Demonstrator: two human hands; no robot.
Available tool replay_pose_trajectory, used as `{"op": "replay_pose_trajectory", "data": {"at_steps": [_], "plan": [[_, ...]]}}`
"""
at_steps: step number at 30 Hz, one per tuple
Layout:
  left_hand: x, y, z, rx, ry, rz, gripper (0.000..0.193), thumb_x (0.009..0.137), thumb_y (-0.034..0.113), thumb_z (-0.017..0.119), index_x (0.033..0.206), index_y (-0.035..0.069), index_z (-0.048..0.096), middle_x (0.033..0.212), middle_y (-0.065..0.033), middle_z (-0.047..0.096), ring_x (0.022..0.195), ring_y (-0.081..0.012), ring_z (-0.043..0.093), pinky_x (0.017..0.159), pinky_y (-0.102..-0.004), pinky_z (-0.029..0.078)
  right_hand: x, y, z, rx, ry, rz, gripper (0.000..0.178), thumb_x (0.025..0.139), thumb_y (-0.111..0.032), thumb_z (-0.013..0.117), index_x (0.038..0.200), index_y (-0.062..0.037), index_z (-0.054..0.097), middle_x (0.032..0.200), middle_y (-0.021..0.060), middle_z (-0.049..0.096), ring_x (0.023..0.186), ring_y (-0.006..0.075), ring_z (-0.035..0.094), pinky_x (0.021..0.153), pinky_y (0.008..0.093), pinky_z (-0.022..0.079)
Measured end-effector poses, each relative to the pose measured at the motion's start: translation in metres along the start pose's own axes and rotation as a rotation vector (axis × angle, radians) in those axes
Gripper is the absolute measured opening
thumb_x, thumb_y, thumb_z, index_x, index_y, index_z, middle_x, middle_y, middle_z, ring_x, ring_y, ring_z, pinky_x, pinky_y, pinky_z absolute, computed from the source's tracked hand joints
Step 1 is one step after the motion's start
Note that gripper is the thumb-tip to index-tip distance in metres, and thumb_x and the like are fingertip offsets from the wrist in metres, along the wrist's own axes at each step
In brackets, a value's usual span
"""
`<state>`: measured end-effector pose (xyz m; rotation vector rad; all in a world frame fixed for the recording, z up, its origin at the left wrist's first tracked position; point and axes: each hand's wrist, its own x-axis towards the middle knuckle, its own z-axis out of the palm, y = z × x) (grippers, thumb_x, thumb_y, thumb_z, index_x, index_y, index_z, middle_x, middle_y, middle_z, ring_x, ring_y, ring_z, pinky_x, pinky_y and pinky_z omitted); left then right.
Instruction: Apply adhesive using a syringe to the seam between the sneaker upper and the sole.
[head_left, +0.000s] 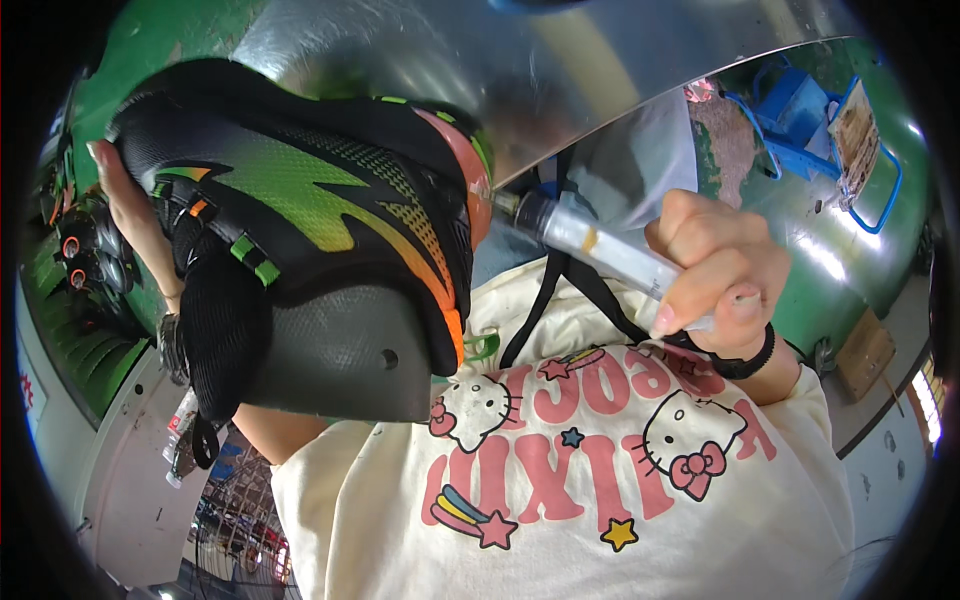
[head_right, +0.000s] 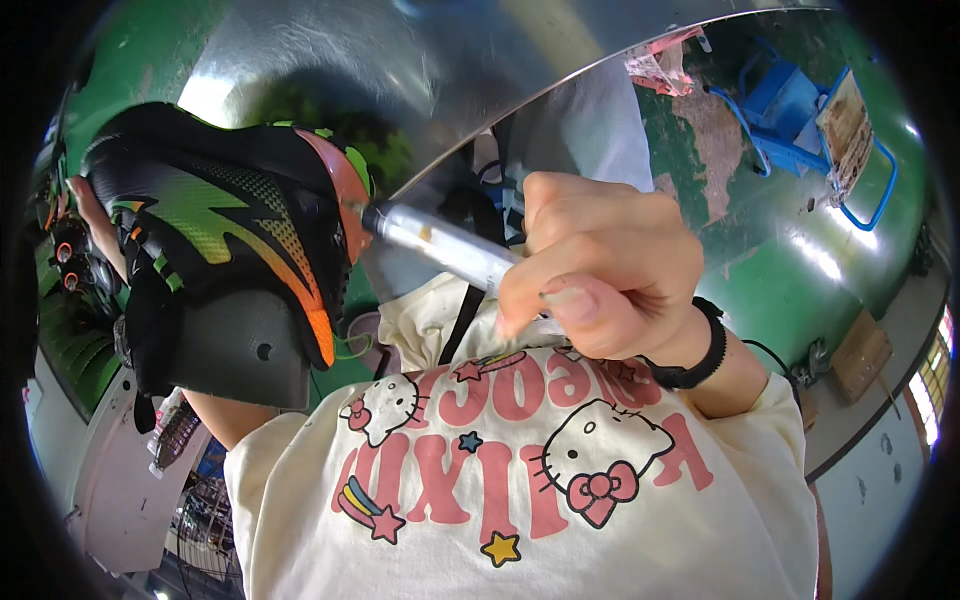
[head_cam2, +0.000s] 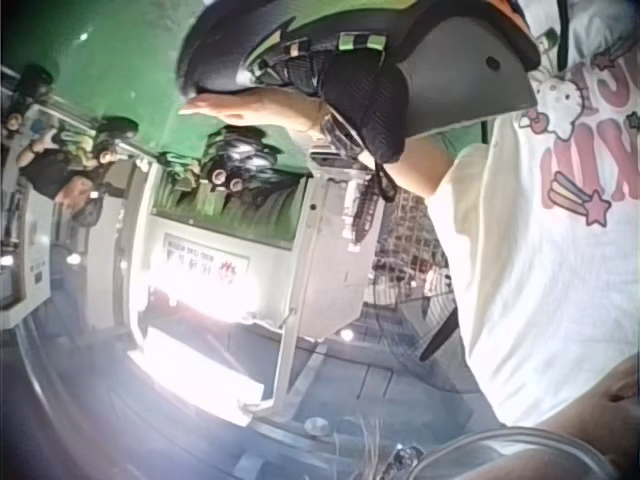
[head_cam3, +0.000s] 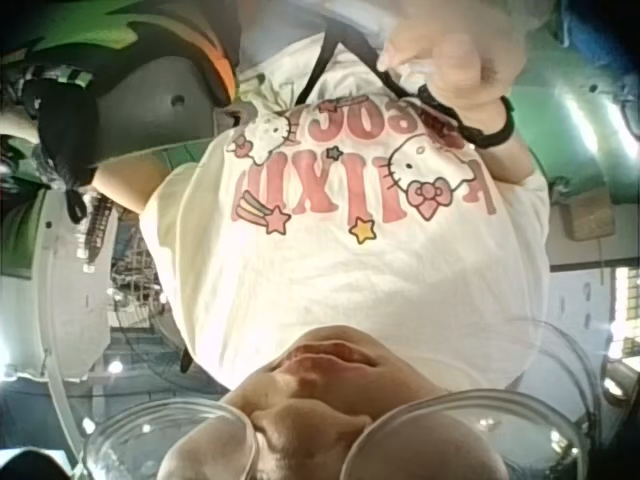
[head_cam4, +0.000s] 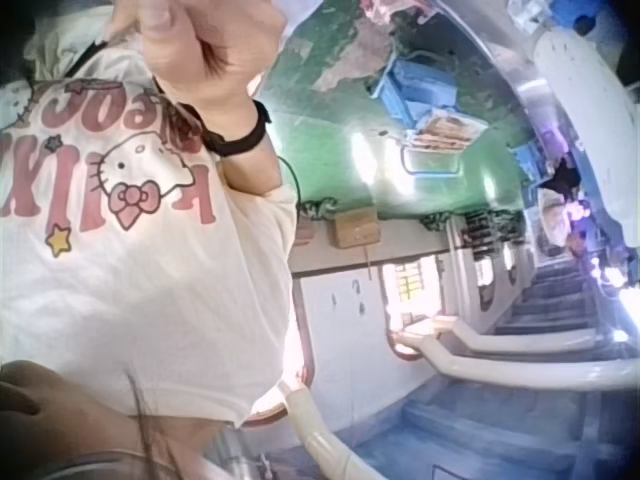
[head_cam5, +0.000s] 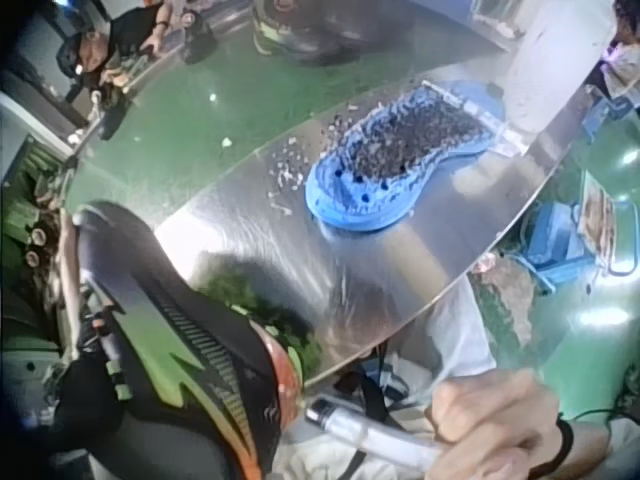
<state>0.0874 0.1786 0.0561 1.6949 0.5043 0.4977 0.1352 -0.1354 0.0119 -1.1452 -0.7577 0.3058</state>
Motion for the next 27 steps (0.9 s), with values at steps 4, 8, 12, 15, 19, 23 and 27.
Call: {"op": "replay_pose_trajectory", "data": {"at_steps": [4,8,12,15,19,23,27], "plan": [[-0.011,-0.011,-0.01,-0.043,0.084,-0.043,0.045,0.084,0.028,0.052,0.117,-0.003,0.047,0.102,-0.0123,0.057,0.087,-0.0212,0.058,0.075,-0.0334,0.048,0.015,0.004,-0.005,0.015,0.163,-0.171,0.04,0.09,-0.021,0.04,0.062,0.0013,0.059,0.055,0.0069,0.057,0.043,0.0128,0.036,0.044,0.0272,0.029],[-0.052,-0.034,-0.038,-0.217,0.204,-0.147,0.042,0.085,0.025,0.053,0.117,-0.003,0.048,0.101,-0.0117,0.058,0.085,-0.0207,0.059,0.073,-0.0328,0.05,0.041,0.006,-0.022,-0.188,0.325,-0.218,0.044,0.092,-0.022,0.036,0.064,0.0029,0.058,0.057,0.0085,0.059,0.044,0.0111,0.04,0.045,0.025,0.032],[-0.105,-0.04,-0.081,-0.211,0.354,-0.446,0.033,0.089,0.021,0.048,0.114,0.001,0.05,0.104,-0.0073,0.058,0.089,-0.017,0.058,0.071,-0.0299,0.049,0.07,0.009,-0.041,-0.446,0.411,-0.014,0.04,0.092,-0.025,0.041,0.069,0.0003,0.062,0.053,0.0018,0.055,0.043,0.0037,0.04,0.043,0.0195,0.032],[-0.166,-0.03,-0.084,-0.41,0.231,-0.437,0.03,0.092,0.024,0.043,0.111,0.001,0.051,0.106,-0.0071,0.058,0.094,-0.0179,0.057,0.074,-0.031,0.049,0.082,0.01,-0.05,-0.517,0.444,0.128,0.039,0.091,-0.03,0.047,0.069,-0.003,0.064,0.048,-0.0033,0.046,0.042,0.0009,0.037,0.041,0.018,0.029],[-0.217,-0.019,-0.057,-0.571,0.165,-0.763,0.034,0.087,0.014,0.05,0.117,-0.001,0.044,0.119,-0.0103,0.05,0.106,-0.0226,0.052,0.088,-0.0389,0.044,0.087,0.002,-0.051,-0.561,0.416,0.279,0.041,0.089,-0.035,0.049,0.067,-0.0033,0.064,0.045,-0.0047,0.036,0.043,0.0013,0.035,0.042,0.0194,0.027],[-0.221,-0.026,0.005,-0.663,-0.182,-0.82,0.073,0.061,0.002,0.071,0.124,-0.002,0.036,0.117,-0.0119,0.049,0.109,-0.0241,0.049,0.094,-0.0355,0.038,0.092,-0.008,-0.046,-0.649,0.409,0.336,0.043,0.088,-0.039,0.05,0.066,-0.0041,0.064,0.044,-0.0044,0.035,0.043,0.0018,0.035,0.043,0.0204,0.025],[-0.204,-0.038,0.072,-0.985,-0.295,-0.757,0.087,0.059,0.004,0.073,0.131,-0.001,0.025,0.122,-0.0125,0.043,0.111,-0.0227,0.045,0.097,-0.0351,0.035,0.083,-0.024,-0.036,-0.659,0.416,0.36,0.043,0.088,-0.039,0.049,0.067,-0.0032,0.063,0.044,-0.0041,0.035,0.043,0.0024,0.035,0.043,0.0206,0.026]]}}
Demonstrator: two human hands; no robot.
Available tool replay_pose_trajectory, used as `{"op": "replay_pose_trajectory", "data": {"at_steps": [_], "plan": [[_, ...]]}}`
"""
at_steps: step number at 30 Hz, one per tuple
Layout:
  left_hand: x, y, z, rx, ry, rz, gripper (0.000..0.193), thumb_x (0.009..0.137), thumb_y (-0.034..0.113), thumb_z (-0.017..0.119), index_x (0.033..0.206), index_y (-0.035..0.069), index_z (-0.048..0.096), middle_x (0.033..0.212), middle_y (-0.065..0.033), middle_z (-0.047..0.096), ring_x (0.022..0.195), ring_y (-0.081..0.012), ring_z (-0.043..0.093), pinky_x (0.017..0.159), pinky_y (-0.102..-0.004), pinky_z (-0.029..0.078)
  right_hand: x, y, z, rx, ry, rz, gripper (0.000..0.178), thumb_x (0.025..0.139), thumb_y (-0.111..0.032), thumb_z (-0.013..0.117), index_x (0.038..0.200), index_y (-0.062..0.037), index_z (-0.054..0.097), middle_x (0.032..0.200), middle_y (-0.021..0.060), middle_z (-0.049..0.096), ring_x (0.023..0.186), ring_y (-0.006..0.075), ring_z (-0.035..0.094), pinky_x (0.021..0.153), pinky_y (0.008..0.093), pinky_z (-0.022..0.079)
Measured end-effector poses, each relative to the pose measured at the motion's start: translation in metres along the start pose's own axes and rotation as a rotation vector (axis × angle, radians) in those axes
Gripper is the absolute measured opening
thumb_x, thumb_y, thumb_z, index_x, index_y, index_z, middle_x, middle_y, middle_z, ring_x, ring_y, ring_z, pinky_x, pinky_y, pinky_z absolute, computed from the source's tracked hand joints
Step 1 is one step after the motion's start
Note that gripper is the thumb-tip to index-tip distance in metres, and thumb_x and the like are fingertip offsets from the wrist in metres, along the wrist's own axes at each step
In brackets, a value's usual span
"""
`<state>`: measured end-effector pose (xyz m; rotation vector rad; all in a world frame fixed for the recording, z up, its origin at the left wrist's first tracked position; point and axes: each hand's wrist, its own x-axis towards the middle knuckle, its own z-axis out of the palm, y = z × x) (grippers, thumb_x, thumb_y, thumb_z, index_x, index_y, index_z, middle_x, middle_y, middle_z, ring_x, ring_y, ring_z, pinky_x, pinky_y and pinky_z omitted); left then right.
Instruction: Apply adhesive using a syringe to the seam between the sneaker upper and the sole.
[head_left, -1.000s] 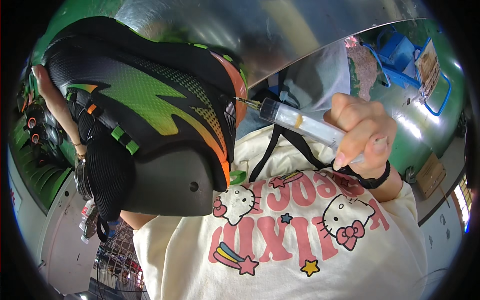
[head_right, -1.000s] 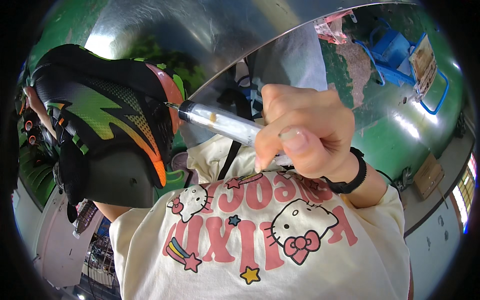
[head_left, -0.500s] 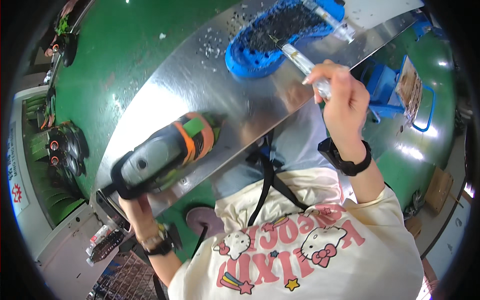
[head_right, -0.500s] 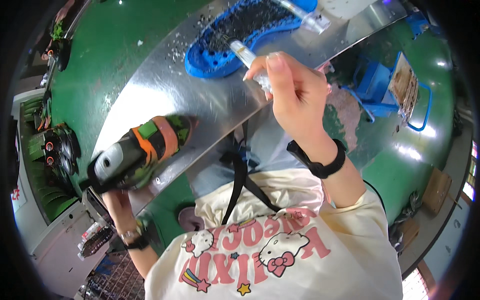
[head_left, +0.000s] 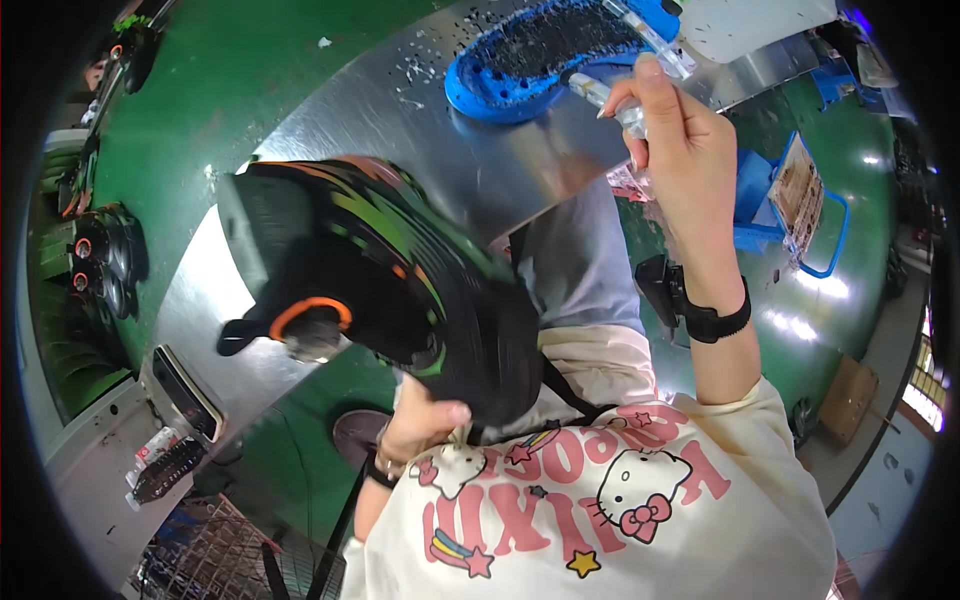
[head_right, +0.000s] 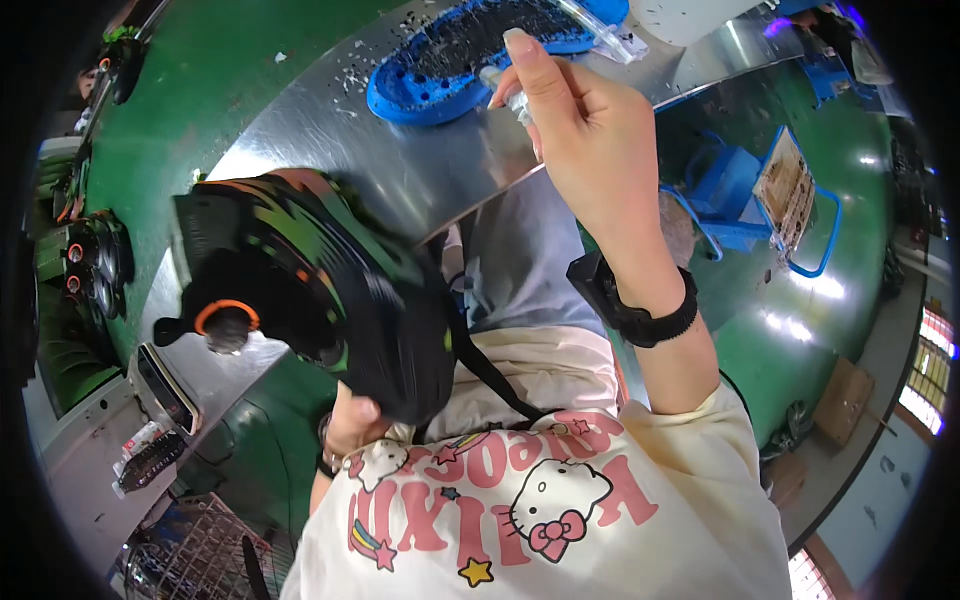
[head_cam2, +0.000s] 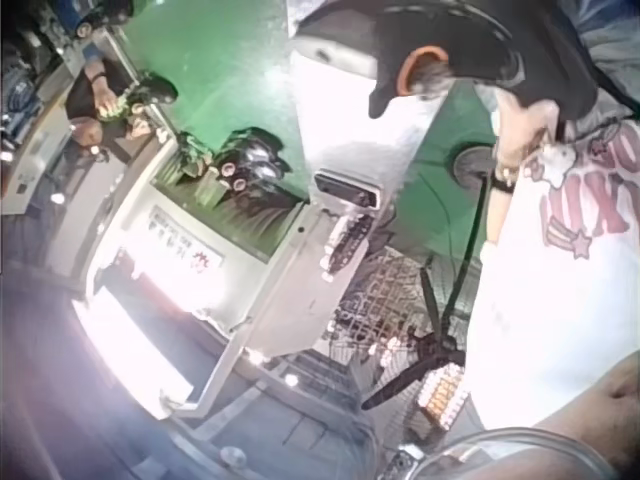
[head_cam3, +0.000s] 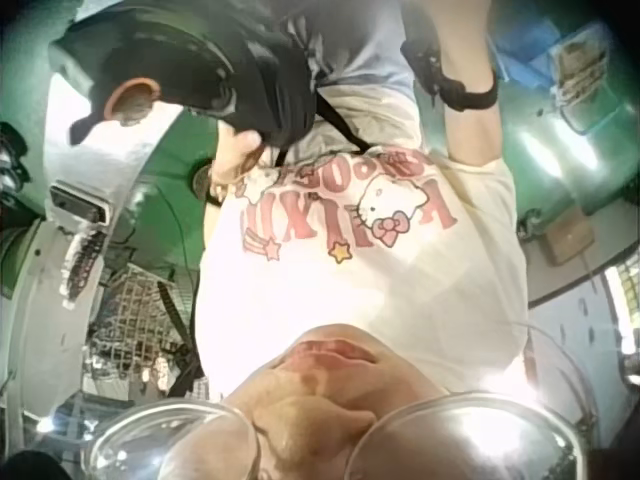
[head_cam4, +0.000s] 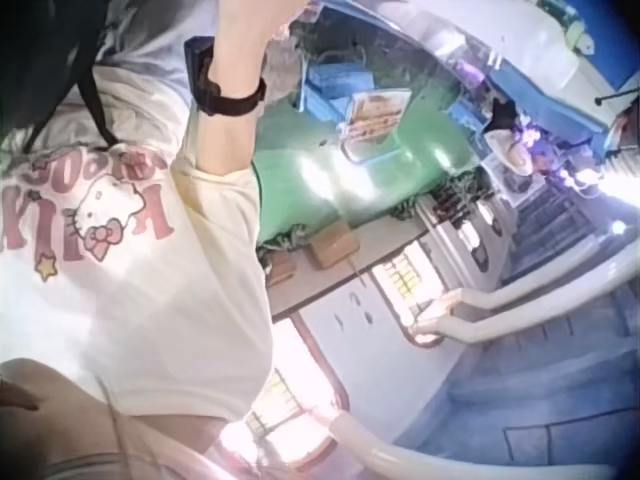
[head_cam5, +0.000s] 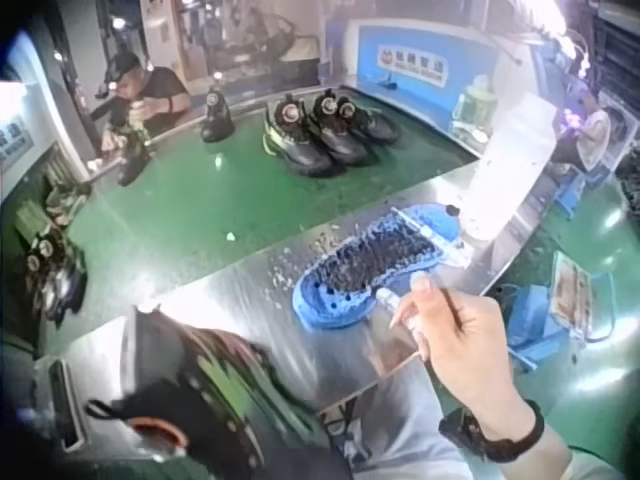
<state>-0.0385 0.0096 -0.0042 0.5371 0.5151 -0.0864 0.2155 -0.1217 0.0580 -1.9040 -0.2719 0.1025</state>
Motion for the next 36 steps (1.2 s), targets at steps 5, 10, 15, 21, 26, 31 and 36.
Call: {"op": "replay_pose_trajectory", "data": {"at_steps": [5,10,15,21,26,31,36], "plan": [[0.043,-0.012,0.01,0.012,-0.157,-0.042,0.09,0.059,0.019,0.076,0.131,-0.002,0.027,0.128,-0.0169,0.04,0.119,-0.0321,0.039,0.103,-0.0416,0.029,-0.054,-0.018,-0.027,0.136,-0.027,-0.192,0.04,0.091,-0.026,0.041,0.069,0.0,0.061,0.055,0.0015,0.053,0.047,0.0057,0.043,0.044,0.0208,0.029],[0.059,-0.022,0.01,-0.207,-0.165,-0.055,0.062,0.059,-0.012,0.068,0.115,0.002,0.047,0.107,-0.0084,0.054,0.099,-0.0224,0.054,0.088,-0.0331,0.045,-0.075,-0.015,-0.047,0.241,-0.413,-0.602,0.066,0.086,-0.059,0.029,0.062,-0.0051,0.059,0.049,0.0022,0.04,0.044,0.0141,0.033,0.042,0.0276,0.022],[0.063,-0.023,0.013,-0.211,-0.215,-0.032,0.06,0.06,-0.017,0.064,0.114,0.002,0.047,0.107,-0.0083,0.054,0.099,-0.0212,0.054,0.085,-0.0323,0.047,-0.078,-0.007,-0.044,0.205,-0.421,-0.525,0.071,0.085,-0.063,0.025,0.062,-0.005,0.059,0.047,0.0021,0.04,0.046,0.0162,0.034,0.044,0.0289,0.025],[0.061,-0.02,0.016,-0.173,-0.187,-0.047,0.057,0.06,-0.019,0.064,0.111,0.002,0.049,0.106,-0.0081,0.055,0.096,-0.0195,0.056,0.082,-0.0306,0.049,-0.073,-0.005,-0.037,0.19,-0.442,-0.533,0.071,0.085,-0.061,0.024,0.06,-0.0044,0.058,0.047,0.0035,0.046,0.045,0.0163,0.034,0.044,0.0291,0.025],[0.06,-0.017,0.019,-0.17,-0.162,-0.064,0.055,0.061,-0.018,0.064,0.111,0.001,0.049,0.105,-0.0083,0.055,0.095,-0.019,0.056,0.082,-0.0304,0.049,-0.07,-0.004,-0.034,0.191,-0.487,-0.483,0.058,0.087,-0.051,0.04,0.063,-0.0024,0.061,0.054,0.0023,0.055,0.044,0.012,0.034,0.044,0.0274,0.026],[0.059,-0.017,0.021,-0.178,-0.141,-0.043,0.053,0.062,-0.017,0.065,0.11,0.001,0.05,0.103,-0.0083,0.056,0.094,-0.0186,0.057,0.081,-0.0302,0.049,-0.07,-0.007,-0.04,0.233,-0.447,-0.419,0.058,0.087,-0.05,0.041,0.061,-0.0008,0.059,0.055,0.0031,0.055,0.046,0.013,0.037,0.045,0.0271,0.028],[0.059,-0.019,0.017,-0.212,-0.206,-0.028,0.049,0.064,-0.016,0.063,0.108,0.001,0.051,0.102,-0.0083,0.057,0.094,-0.0186,0.057,0.081,-0.0296,0.049,-0.086,-0.018,-0.053,0.068,-0.252,-0.183,0.055,0.088,-0.042,0.041,0.057,0.0,0.055,0.051,0.0032,0.052,0.046,0.0166,0.038,0.045,0.0287,0.029]]}}
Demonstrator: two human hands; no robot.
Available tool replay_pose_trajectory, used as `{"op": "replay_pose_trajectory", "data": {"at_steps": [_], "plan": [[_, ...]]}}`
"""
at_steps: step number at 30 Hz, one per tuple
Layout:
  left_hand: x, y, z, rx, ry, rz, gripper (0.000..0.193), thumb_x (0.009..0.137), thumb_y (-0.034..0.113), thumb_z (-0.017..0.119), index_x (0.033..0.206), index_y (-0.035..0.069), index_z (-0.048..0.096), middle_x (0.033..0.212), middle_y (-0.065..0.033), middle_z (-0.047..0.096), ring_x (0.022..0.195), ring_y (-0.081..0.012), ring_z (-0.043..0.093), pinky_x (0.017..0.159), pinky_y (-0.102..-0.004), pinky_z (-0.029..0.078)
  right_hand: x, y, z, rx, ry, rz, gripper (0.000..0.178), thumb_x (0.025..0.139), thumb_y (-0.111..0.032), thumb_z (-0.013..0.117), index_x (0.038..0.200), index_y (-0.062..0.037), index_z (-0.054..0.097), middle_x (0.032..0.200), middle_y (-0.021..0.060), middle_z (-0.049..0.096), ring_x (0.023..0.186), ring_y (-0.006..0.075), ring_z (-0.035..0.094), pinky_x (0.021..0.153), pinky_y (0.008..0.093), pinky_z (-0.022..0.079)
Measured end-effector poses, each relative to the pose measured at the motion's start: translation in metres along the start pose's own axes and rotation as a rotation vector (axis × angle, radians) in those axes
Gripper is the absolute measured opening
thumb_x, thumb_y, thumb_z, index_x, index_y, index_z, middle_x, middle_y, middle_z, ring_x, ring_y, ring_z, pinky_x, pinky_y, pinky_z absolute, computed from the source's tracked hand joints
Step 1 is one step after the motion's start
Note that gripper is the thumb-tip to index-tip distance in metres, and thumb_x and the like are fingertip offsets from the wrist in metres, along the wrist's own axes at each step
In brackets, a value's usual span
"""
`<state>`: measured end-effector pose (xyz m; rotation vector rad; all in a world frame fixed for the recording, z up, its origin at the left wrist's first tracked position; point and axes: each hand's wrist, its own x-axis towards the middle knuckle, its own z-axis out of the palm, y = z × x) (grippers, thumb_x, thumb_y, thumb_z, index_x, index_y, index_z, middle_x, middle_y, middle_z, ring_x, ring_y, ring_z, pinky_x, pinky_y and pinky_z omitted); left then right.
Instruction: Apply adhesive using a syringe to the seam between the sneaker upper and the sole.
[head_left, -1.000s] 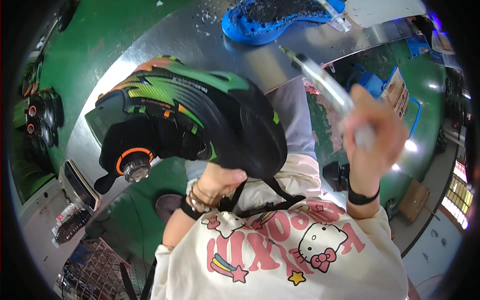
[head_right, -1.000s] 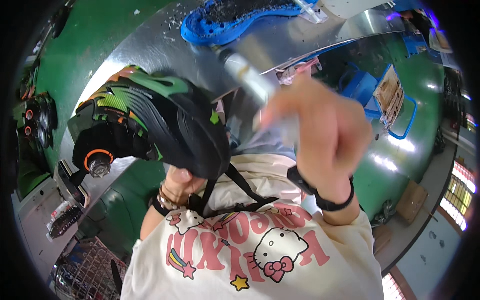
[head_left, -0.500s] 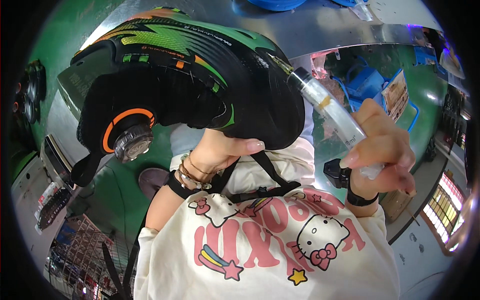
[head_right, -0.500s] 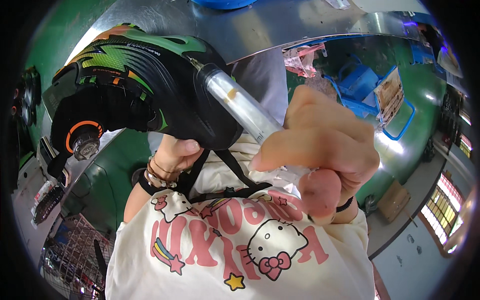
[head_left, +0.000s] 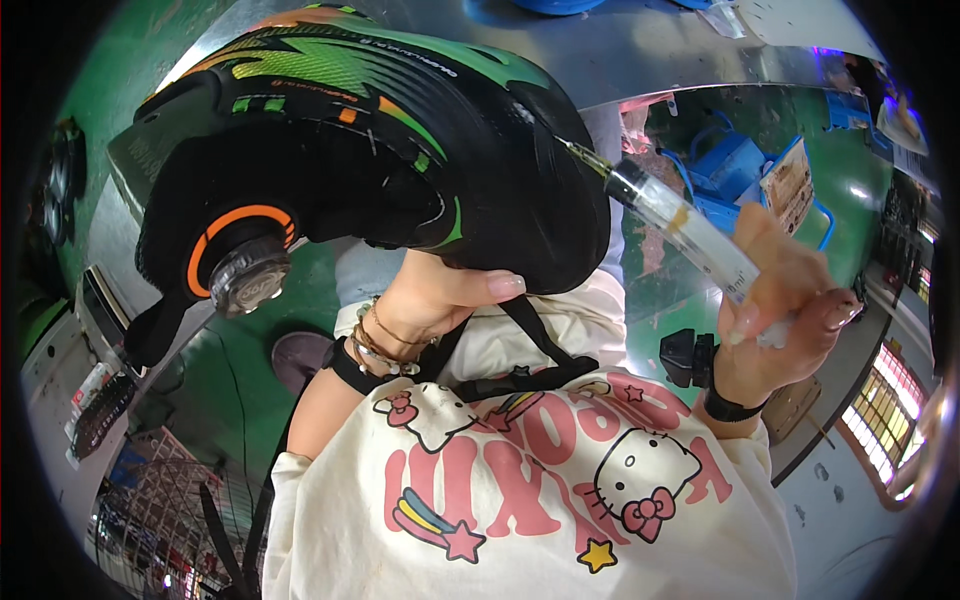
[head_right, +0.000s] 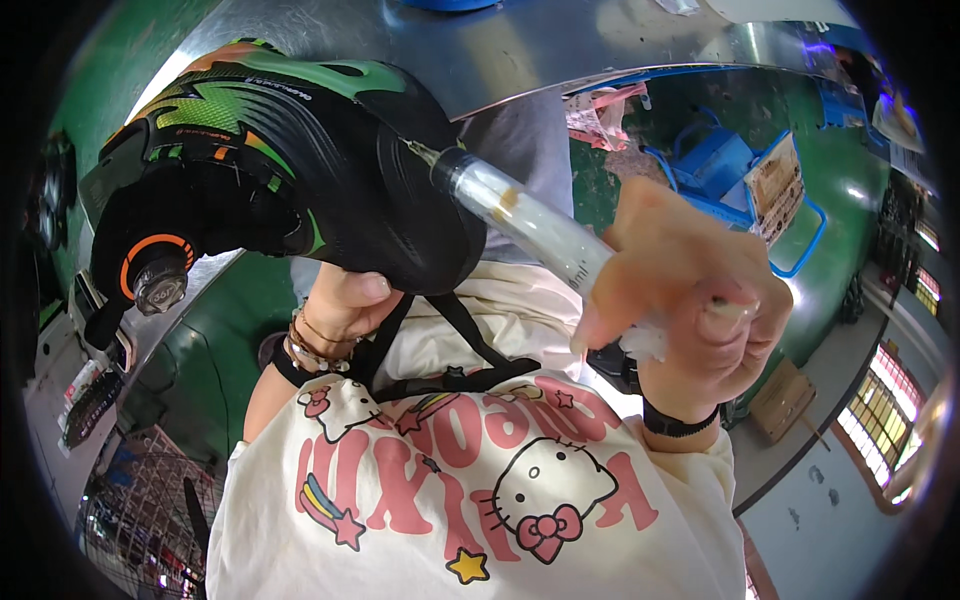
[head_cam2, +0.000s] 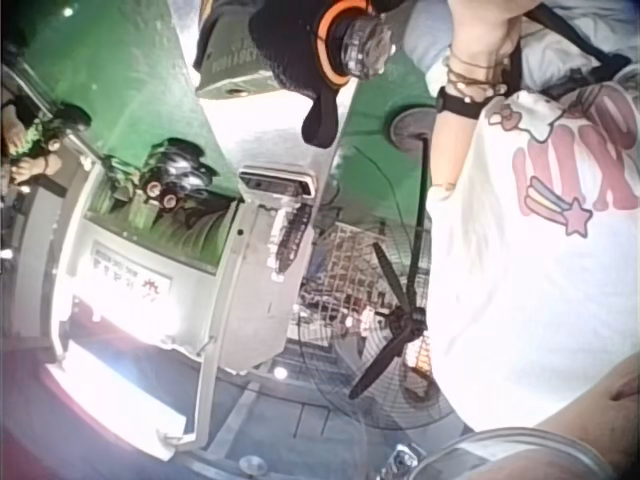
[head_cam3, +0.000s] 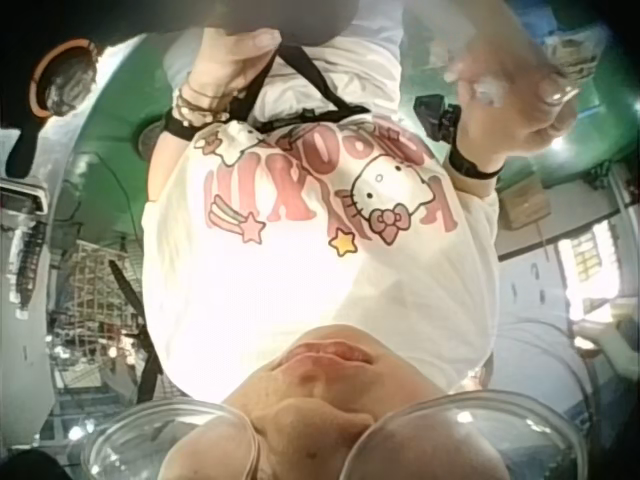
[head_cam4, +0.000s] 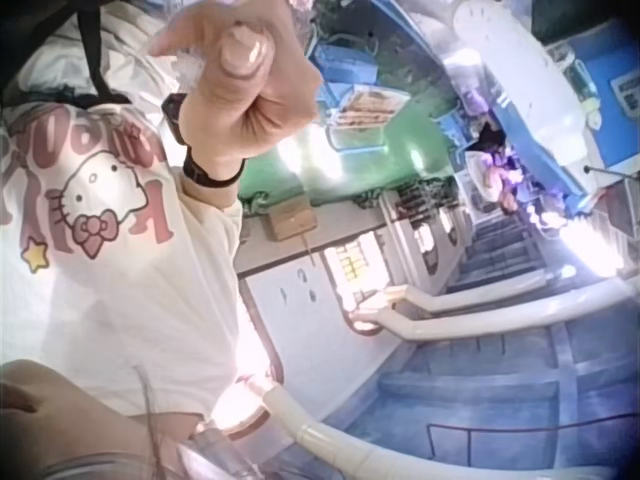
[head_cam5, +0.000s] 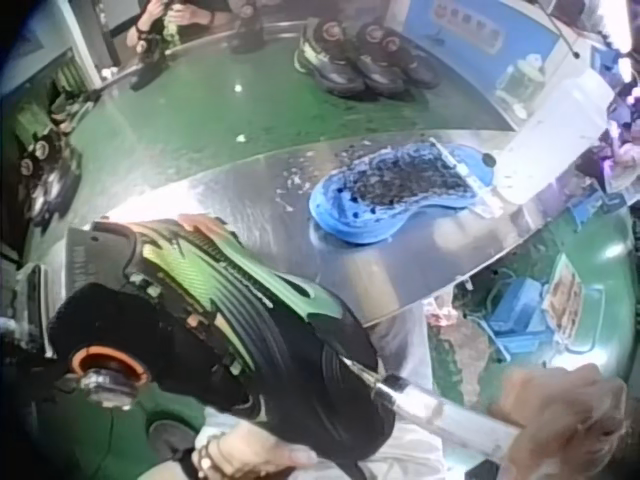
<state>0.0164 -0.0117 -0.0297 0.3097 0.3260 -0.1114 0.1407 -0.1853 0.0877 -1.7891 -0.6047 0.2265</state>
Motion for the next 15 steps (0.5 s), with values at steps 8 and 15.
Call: {"op": "replay_pose_trajectory", "data": {"at_steps": [8,15], "plan": [[0.015,0.001,-0.013,-0.001,-0.043,-0.074,0.062,0.058,0.006,0.072,0.115,0.001,0.047,0.111,-0.0087,0.054,0.102,-0.0232,0.053,0.093,-0.036,0.04,-0.01,-0.005,-0.008,-0.002,-0.04,-0.068,0.05,0.091,-0.039,0.03,0.047,-0.0161,0.035,0.048,0.0037,0.033,0.047,0.0156,0.024,0.047,0.0307,0.014],[0.04,0.002,0.002,-0.008,-0.113,-0.012,0.055,0.066,0.006,0.066,0.116,0.001,0.043,0.112,-0.009,0.051,0.102,-0.0231,0.048,0.092,-0.0338,0.036,-0.007,-0.004,-0.018,0.106,-0.082,-0.207,0.039,0.09,-0.026,0.035,0.058,-0.0091,0.051,0.049,0.0006,0.043,0.046,0.014,0.027,0.045,0.0301,0.02]]}}
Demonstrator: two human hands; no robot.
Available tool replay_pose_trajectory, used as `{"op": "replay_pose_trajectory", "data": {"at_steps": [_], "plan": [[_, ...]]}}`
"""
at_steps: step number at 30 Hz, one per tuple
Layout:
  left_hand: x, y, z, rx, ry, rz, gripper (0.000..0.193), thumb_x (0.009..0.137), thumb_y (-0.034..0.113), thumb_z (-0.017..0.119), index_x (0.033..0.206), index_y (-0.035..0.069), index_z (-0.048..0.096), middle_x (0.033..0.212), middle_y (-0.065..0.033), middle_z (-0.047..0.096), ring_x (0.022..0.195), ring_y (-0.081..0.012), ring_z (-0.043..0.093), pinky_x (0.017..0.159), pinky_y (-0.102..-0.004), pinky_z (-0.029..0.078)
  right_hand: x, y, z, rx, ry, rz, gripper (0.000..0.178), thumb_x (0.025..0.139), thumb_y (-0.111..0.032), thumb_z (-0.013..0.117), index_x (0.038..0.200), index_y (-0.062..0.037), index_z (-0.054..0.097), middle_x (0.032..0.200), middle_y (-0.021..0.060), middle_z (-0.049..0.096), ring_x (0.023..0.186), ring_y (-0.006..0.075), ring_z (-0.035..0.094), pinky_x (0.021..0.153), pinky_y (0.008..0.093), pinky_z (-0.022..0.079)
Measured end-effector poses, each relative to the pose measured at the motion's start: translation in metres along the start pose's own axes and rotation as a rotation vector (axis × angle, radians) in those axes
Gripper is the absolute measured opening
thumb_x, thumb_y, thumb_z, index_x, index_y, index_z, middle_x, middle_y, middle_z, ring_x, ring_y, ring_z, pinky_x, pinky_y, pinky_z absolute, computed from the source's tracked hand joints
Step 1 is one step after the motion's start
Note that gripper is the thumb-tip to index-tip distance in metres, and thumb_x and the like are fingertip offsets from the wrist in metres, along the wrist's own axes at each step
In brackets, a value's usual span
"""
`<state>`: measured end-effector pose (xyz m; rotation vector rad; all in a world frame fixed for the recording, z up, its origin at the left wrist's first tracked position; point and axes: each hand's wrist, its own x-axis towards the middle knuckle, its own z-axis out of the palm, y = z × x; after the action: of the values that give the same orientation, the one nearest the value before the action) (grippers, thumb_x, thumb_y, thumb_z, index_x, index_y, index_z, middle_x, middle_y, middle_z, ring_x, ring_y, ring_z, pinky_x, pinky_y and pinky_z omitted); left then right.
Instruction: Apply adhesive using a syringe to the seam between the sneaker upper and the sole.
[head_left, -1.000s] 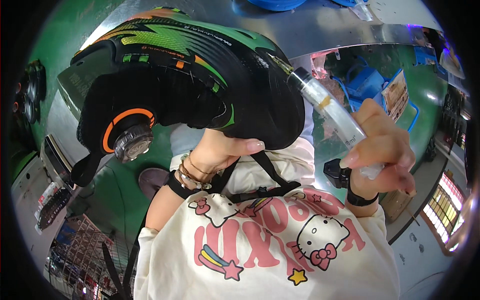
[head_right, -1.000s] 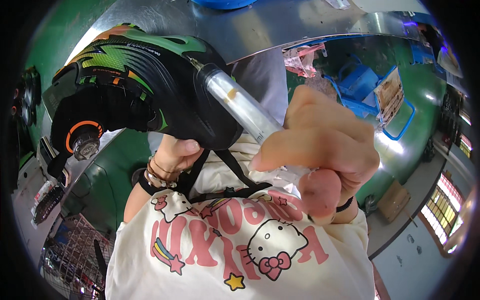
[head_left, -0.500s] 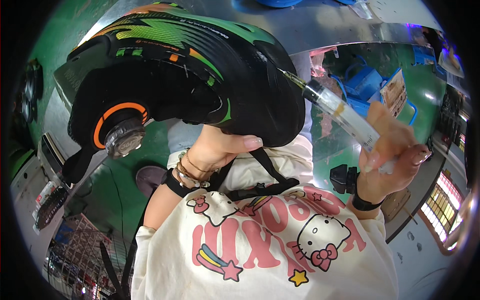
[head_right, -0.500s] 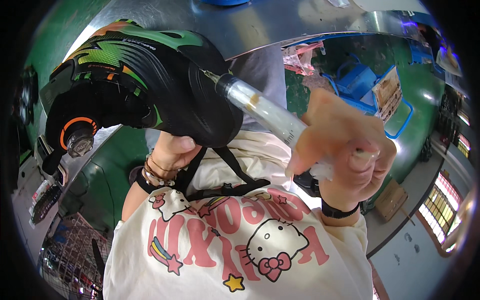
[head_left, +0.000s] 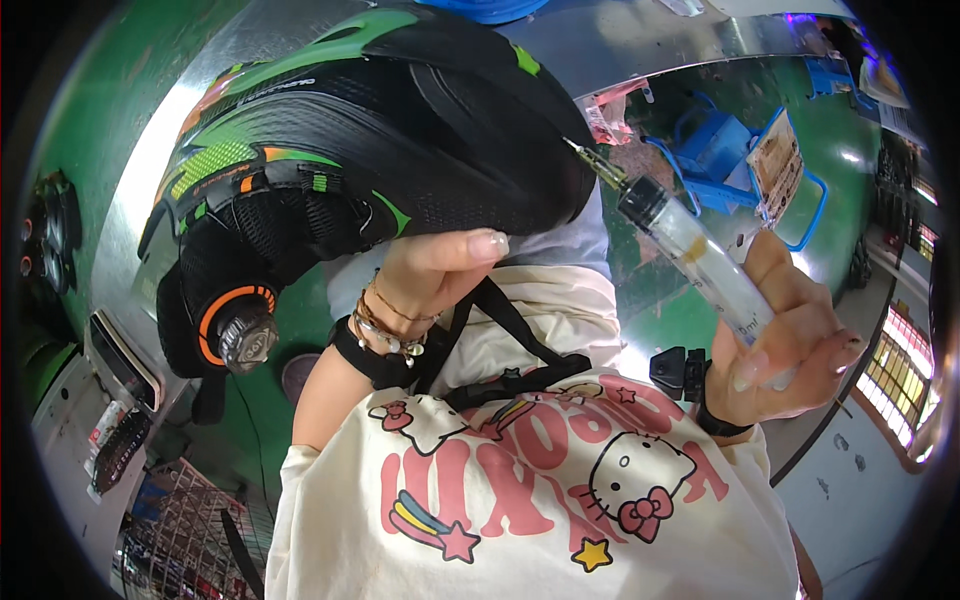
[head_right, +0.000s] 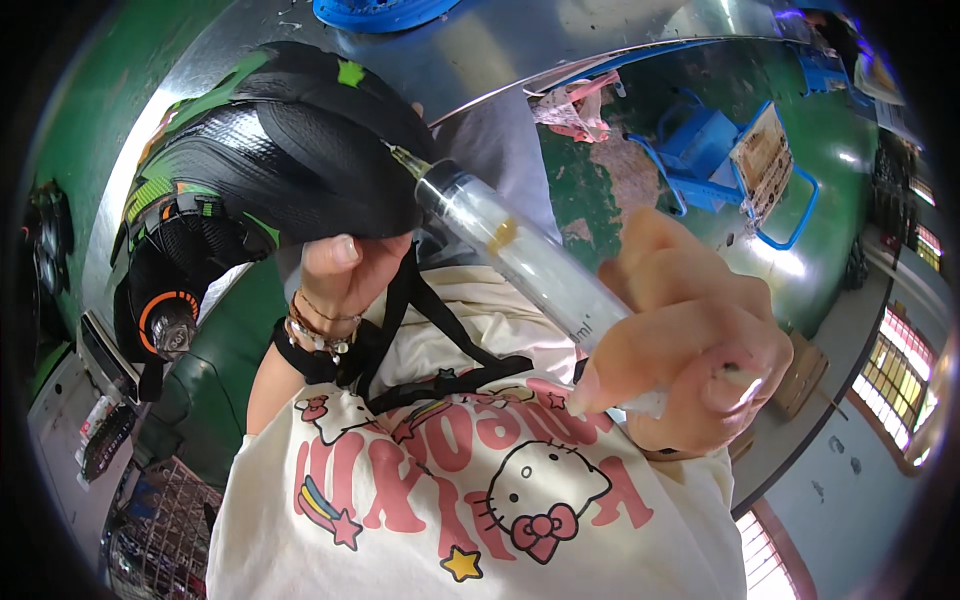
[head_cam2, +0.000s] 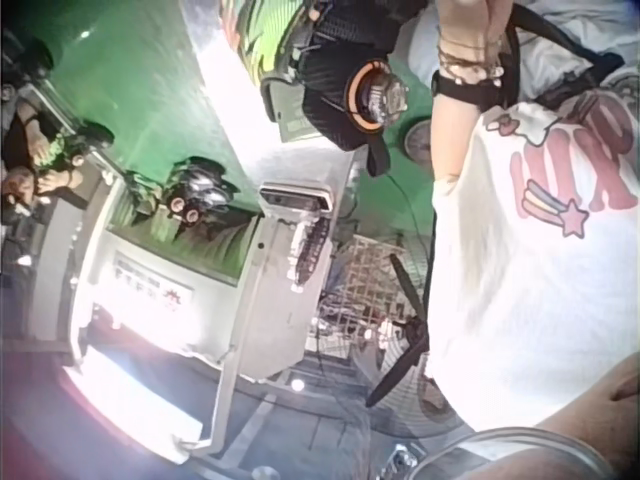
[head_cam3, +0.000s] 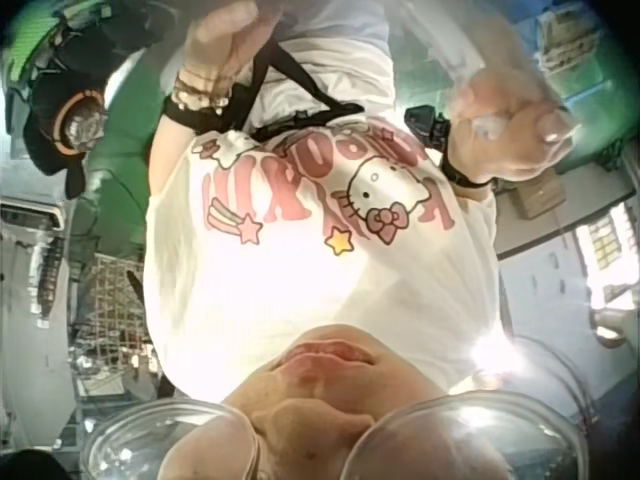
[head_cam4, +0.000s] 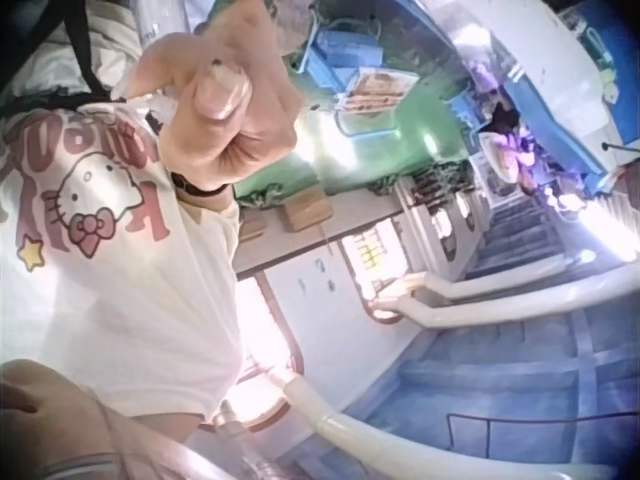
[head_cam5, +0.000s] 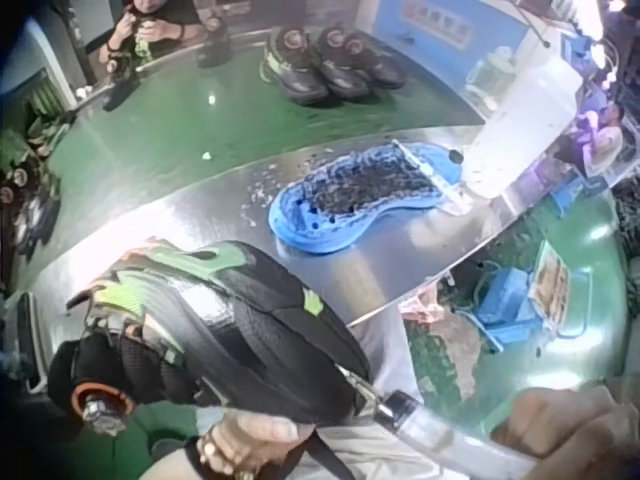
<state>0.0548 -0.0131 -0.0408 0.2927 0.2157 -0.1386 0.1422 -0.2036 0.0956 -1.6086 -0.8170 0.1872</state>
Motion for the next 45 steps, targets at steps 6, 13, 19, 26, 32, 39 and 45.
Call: {"op": "replay_pose_trajectory", "data": {"at_steps": [6,13,19,26,32,39,45], "plan": [[0.027,0.006,0.02,0.121,-0.03,0.177,0.062,0.071,0.011,0.063,0.125,0.0,0.035,0.124,-0.0115,0.044,0.117,-0.0277,0.04,0.103,-0.0377,0.028,0.001,-0.006,0.011,-0.181,0.064,-0.033,0.053,0.094,-0.038,0.027,0.052,-0.0148,0.05,0.046,0.0023,0.036,0.046,0.0147,0.029,0.045,0.0299,0.021],[0.042,0.017,0.059,-0.044,0.097,0.207,0.037,0.081,0.013,0.058,0.113,-0.002,0.047,0.114,-0.0109,0.053,0.109,-0.0229,0.049,0.099,-0.0353,0.037,0.017,-0.002,0.031,-0.407,0.029,-0.248,0.056,0.093,-0.039,0.031,0.061,-0.0025,0.058,0.046,0.0038,0.046,0.041,0.0152,0.036,0.04,0.0289,0.026],[0.045,0.03,0.085,-0.125,0.273,0.218,0.018,0.08,0.01,0.061,0.096,0.002,0.059,0.098,-0.0058,0.062,0.094,-0.0141,0.058,0.092,-0.0305,0.044,0.02,0.006,0.044,-0.477,0.047,-0.346,0.033,0.081,-0.031,0.057,0.06,-0.0047,0.058,0.049,-0.0009,0.036,0.042,0.0133,0.034,0.037,0.0246,0.023],[0.05,0.036,0.094,-0.146,0.296,0.202,0.019,0.08,0.011,0.061,0.097,0.001,0.059,0.099,-0.0059,0.061,0.095,-0.0152,0.057,0.094,-0.0333,0.043,0.009,0.012,0.044,-0.431,0.136,-0.331,0.028,0.081,-0.029,0.059,0.065,-0.0052,0.06,0.05,-0.0006,0.038,0.043,0.0122,0.034,0.037,0.0248,0.026],[0.031,0.046,0.091,-0.084,0.224,0.193,0.028,0.084,0.011,0.056,0.109,0.0,0.052,0.11,-0.0087,0.057,0.103,-0.0194,0.054,0.098,-0.039,0.038,0.032,0.017,0.014,-0.445,0.309,-0.035,0.015,0.079,-0.018,0.06,0.078,-0.0031,0.063,0.06,0.0066,0.055,0.049,0.0141,0.045,0.047,0.0253,0.036],[-0.111,0.049,0.03,0.33,0.404,0.066,0.072,0.069,0.023,0.065,0.13,0.003,0.033,0.133,-0.0101,0.038,0.121,-0.0252,0.038,0.1,-0.0399,0.032,0.1,0.087,0.015,-0.894,0.137,-0.236,0.02,0.073,-0.009,0.064,0.093,-0.0112,0.064,0.077,0.0045,0.057,0.072,0.0187,0.054,0.061,0.0284,0.046],[-0.23,0.098,-0.009,0.657,1.128,0.47,0.033,0.085,0.018,0.047,0.112,0.0,0.039,0.111,-0.0134,0.049,0.099,-0.0229,0.053,0.084,-0.039,0.047,0.115,0.1,0.027,-1.013,0.029,-0.273,0.036,0.073,-0.012,0.063,0.108,-0.0162,0.061,0.086,0.0047,0.055,0.08,0.0198,0.054,0.067,0.0295,0.046]]}}
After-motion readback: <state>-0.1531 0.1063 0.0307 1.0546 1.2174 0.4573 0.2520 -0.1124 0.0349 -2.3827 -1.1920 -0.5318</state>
